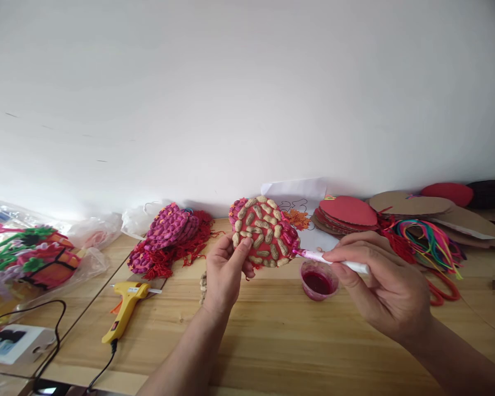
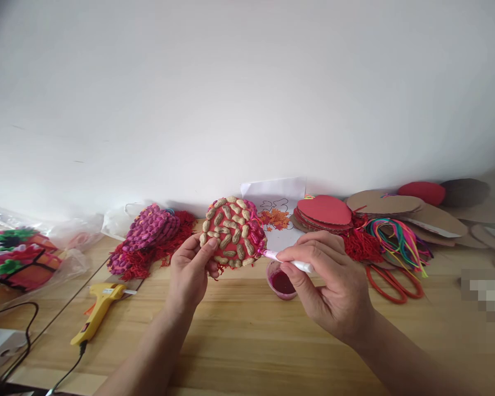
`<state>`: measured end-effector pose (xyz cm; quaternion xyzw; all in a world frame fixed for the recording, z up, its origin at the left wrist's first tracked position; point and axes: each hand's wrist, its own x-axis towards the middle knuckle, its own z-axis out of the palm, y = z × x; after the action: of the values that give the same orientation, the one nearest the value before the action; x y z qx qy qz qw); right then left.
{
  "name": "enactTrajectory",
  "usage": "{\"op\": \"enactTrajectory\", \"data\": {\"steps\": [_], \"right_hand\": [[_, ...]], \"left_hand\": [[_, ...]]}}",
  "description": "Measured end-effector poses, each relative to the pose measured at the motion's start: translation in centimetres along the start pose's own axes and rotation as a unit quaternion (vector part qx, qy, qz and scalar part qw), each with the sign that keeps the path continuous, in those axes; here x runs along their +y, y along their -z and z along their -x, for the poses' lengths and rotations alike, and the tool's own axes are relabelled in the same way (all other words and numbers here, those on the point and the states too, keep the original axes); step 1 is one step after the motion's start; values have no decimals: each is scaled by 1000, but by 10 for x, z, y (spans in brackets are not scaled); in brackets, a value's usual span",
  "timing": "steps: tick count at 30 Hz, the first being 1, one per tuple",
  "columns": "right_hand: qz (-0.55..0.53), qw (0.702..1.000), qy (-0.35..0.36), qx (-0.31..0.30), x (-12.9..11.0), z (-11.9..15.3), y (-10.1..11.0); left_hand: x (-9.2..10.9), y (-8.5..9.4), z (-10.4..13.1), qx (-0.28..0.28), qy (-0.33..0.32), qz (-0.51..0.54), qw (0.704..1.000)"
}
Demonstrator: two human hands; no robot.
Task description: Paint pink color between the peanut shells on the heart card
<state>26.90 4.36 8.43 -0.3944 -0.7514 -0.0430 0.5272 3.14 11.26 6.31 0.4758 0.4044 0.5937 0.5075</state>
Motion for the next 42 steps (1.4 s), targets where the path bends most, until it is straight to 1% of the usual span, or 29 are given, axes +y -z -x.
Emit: {"op": "enactTrajectory", "data": {"steps": [5,9,12,15,18,21,26,31,34,37,39,42], "right_hand": [[-27,999,-21,17,2,0,1],[-59,997,-41,20,2,1,-1],[-60,997,-48,18,2,2,-2],[-52,997,-52,26,4,2,1],[-68,995,-74,23,7,2,6],[-72,993,-98,-7,9,0,10],[-1,991,-103,-89,9,-7,13],[21,978,-113,-176,8,-9,8],[45,969,-123,-210,8,-6,3],[71,964,-117,-230,9,-3,-2],[72,964,-113,-229,9,-3,-3],[50,974,-114,-191,10,-6,1]], "left_hand": [[-1,1,-2,6,23,36,999],[-1,1,-3,10,24,40,999],[0,1,-3,11,23,41,999],[1,1,-4,19,27,50,998],[1,3,-6,28,38,60,997],[0,3,-9,34,55,71,995],[-2,4,-11,35,69,74,994],[-3,4,-11,29,74,68,995],[-3,3,-11,26,70,63,995],[-3,3,-11,24,64,55,996],[-3,2,-10,23,57,49,997],[-3,2,-10,17,54,42,998]]}}
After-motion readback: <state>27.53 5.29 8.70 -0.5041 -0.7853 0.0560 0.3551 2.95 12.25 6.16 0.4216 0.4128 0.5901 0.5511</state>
